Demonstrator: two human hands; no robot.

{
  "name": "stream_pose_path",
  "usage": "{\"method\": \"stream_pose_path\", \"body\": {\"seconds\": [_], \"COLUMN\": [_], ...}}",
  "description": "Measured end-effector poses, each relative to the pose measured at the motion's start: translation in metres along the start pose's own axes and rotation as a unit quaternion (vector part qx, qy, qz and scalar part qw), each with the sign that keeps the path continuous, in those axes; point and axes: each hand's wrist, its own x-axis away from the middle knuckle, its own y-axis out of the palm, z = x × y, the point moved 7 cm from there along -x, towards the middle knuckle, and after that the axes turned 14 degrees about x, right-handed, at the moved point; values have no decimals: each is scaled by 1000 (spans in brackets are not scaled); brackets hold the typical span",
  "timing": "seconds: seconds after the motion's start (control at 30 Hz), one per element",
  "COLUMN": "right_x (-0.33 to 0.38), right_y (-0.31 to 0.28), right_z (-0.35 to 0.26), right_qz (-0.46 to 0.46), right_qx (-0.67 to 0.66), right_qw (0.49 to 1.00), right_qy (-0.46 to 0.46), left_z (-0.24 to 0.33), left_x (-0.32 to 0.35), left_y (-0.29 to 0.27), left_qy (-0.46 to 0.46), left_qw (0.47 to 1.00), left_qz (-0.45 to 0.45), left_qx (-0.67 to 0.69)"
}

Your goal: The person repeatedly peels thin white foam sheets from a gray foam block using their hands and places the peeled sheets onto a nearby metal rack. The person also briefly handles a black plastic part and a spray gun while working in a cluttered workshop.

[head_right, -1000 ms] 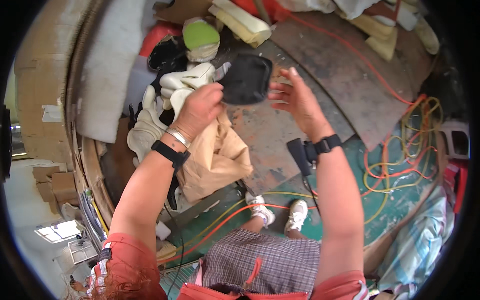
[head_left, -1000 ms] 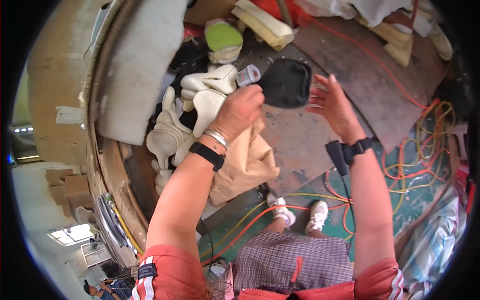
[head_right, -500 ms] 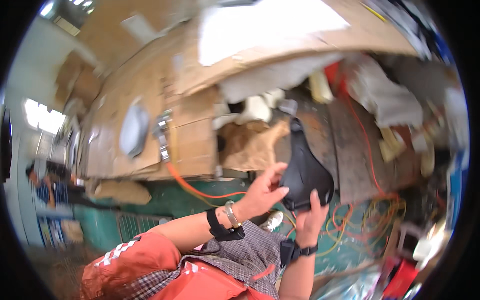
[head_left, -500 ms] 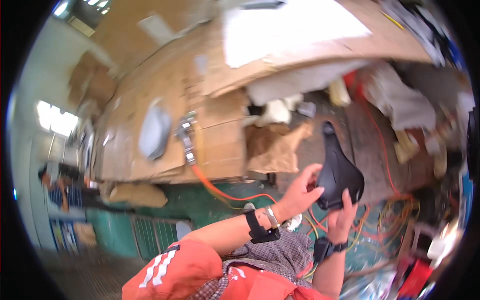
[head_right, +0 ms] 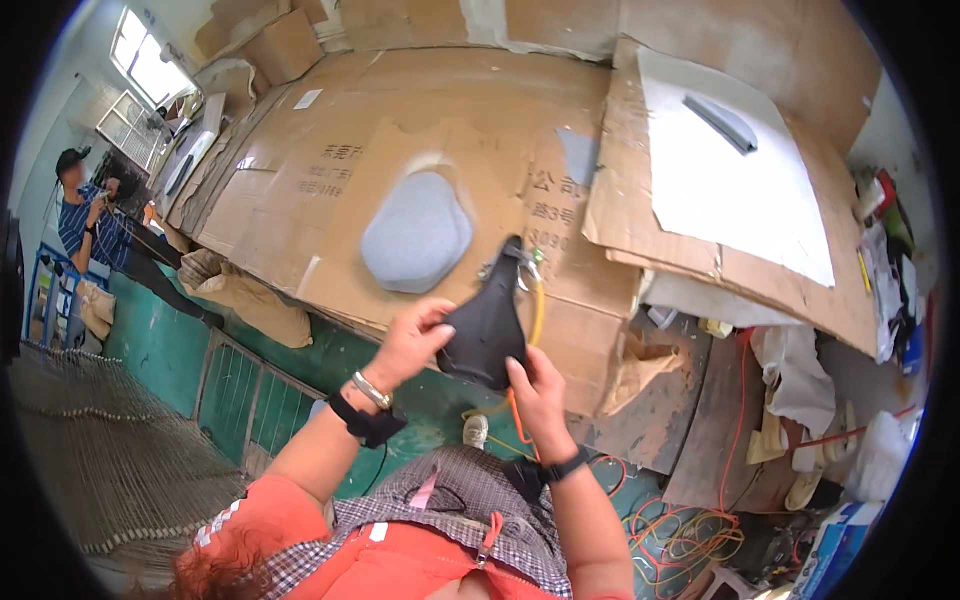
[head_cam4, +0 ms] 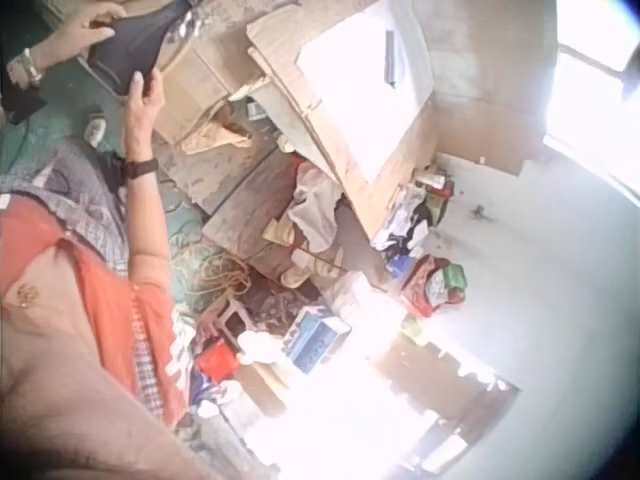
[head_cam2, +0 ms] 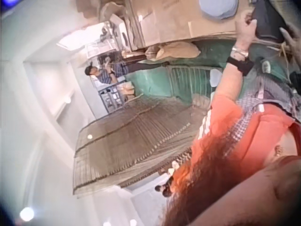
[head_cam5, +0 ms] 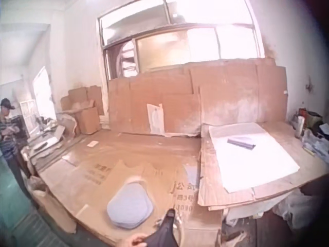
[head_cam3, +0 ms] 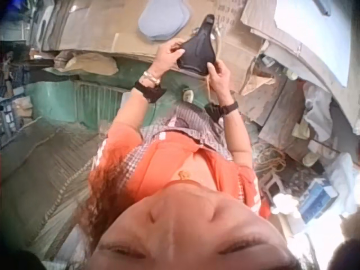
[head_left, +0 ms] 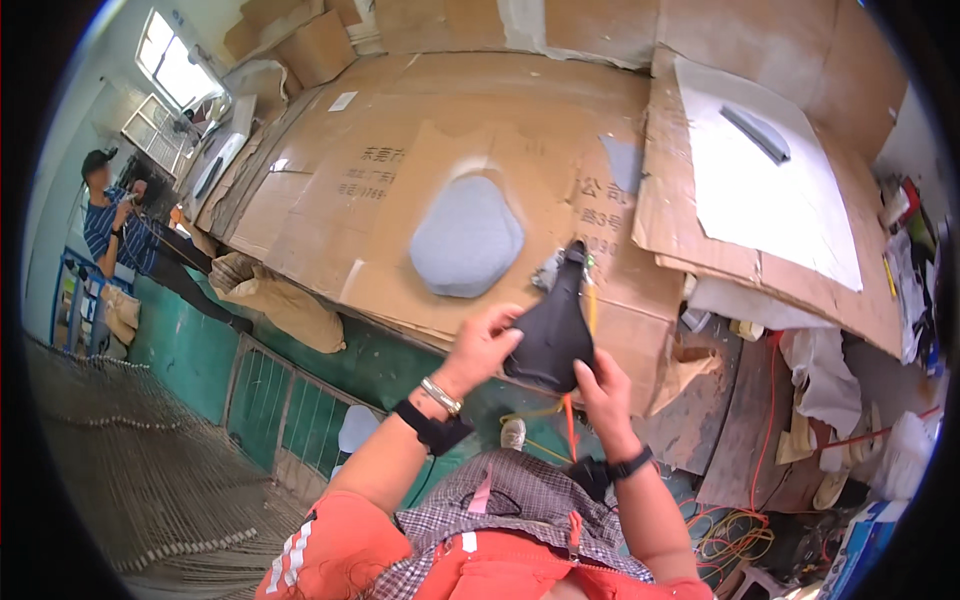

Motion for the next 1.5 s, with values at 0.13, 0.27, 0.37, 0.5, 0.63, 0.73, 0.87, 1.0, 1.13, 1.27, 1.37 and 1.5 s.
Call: {"method": "stream_pose_path", "body": {"seconds": [0.13, 0.27, 0.37, 0.5, 0.63, 0.73, 0.87, 1.0, 1.13, 1.27, 1.37, 1.5], "right_x": [-118, -205, -221, -221, -226, -238, -241, -236, -239, -235, -234, -226], "right_y": [106, 159, 177, 161, 144, 146, 154, 145, 147, 160, 171, 194], "right_z": [8, 51, 52, 31, 36, 41, 45, 40, 42, 15, 7, -9], "right_qz": [-15, 39, 58, 145, 169, 119, 64, 101, 60, 47, 22, -45], "right_qx": [110, 234, 351, 399, 507, 545, 552, 439, 467, 438, 366, 352], "right_qw": [994, 971, 934, 905, 843, 829, 829, 892, 881, 883, 907, 918], "right_qy": [-14, -39, -36, -43, -63, -45, -67, -24, -41, -162, -206, -177], "left_z": [35, 24, -8, -50, -34, -20, -23, -19, -13, -6, -9, -9], "left_x": [-59, -117, -123, -122, -122, -125, -122, -117, -115, -115, -116, -121], "left_y": [-135, -212, -261, -280, -264, -255, -255, -253, -244, -239, -243, -252], "left_qy": [92, 27, 2, -50, -18, 24, 12, 54, 37, 62, 36, 5], "left_qw": [969, 944, 893, 909, 866, 838, 836, 825, 806, 778, 782, 795], "left_qz": [154, 199, 277, 313, 357, 374, 376, 410, 410, 409, 411, 408], "left_qx": [-171, -262, -354, -271, -350, -396, -399, -385, -426, -473, -468, -449]}}
